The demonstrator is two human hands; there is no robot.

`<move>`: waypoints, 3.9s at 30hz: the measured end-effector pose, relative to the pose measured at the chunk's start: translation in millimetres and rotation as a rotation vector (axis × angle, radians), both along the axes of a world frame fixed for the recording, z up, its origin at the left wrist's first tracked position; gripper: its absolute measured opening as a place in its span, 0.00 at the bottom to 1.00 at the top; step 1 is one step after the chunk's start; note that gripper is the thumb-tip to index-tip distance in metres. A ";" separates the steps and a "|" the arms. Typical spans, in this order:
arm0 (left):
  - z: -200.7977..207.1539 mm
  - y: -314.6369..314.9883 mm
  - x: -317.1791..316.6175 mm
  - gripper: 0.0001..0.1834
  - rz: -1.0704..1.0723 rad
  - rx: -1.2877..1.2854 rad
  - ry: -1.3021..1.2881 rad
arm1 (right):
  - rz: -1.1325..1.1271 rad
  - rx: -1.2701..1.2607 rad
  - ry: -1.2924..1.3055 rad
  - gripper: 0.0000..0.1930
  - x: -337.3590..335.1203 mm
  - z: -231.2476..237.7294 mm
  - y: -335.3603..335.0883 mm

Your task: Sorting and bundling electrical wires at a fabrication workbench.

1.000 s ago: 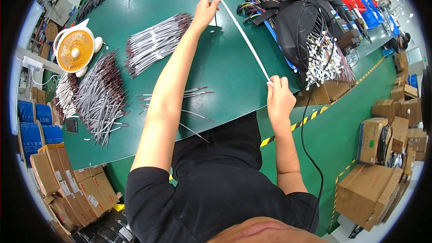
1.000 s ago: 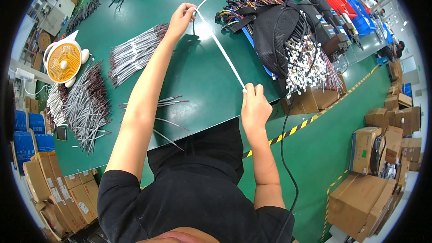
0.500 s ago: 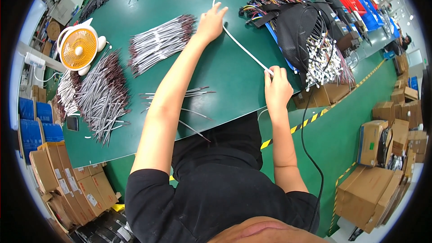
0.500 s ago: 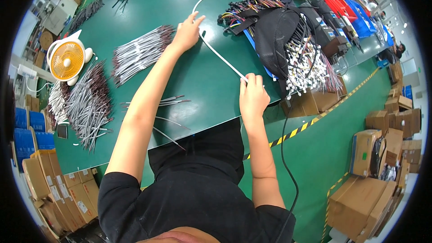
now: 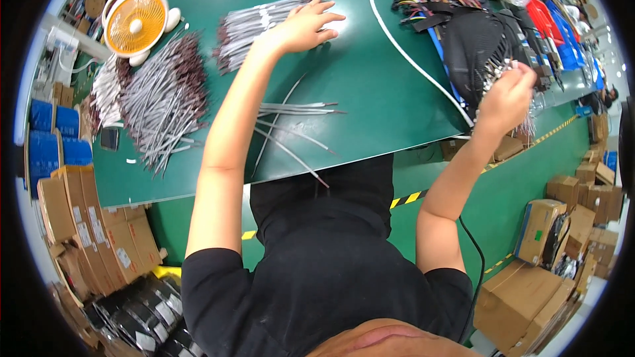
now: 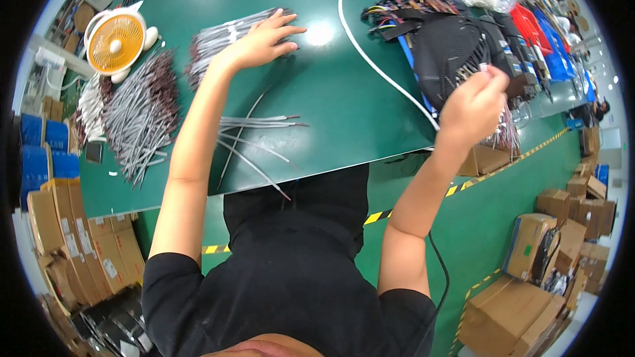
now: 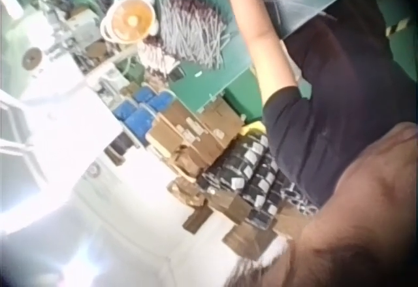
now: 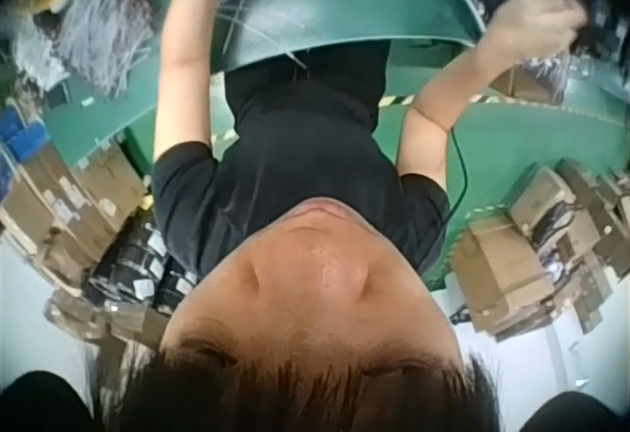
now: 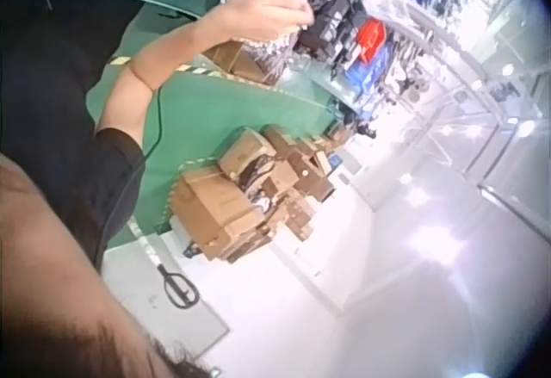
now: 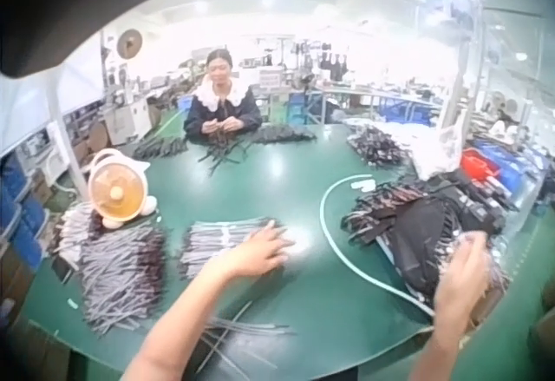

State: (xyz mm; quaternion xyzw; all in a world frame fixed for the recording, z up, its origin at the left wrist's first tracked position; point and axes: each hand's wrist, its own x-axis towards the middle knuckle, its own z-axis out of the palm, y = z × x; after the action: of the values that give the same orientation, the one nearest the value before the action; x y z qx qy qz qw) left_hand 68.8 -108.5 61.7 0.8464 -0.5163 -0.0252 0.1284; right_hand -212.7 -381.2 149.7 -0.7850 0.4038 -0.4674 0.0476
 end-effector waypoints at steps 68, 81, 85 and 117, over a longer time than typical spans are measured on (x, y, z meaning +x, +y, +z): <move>2.3 108.9 -108.3 0.15 0.250 -0.246 -0.042 | 1.598 0.125 0.299 0.05 148.8 -137.6 135.3; -40.2 80.2 -90.4 0.08 0.442 -0.553 0.342 | 1.430 0.264 0.239 0.08 144.7 -134.5 146.6; -36.7 78.4 -95.7 0.08 0.404 -0.565 0.309 | 1.450 0.293 0.219 0.08 144.0 -136.8 149.5; -41.3 80.8 -96.6 0.07 0.366 -0.514 0.089 | 1.401 0.537 0.233 0.07 140.6 -135.9 154.6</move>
State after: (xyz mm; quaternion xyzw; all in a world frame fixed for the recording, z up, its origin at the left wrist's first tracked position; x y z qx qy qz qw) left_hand -27.8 -27.7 20.4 0.8631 -0.3388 0.0926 0.3629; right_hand -72.1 -226.6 13.9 -0.8637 -0.0868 -0.1274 0.4798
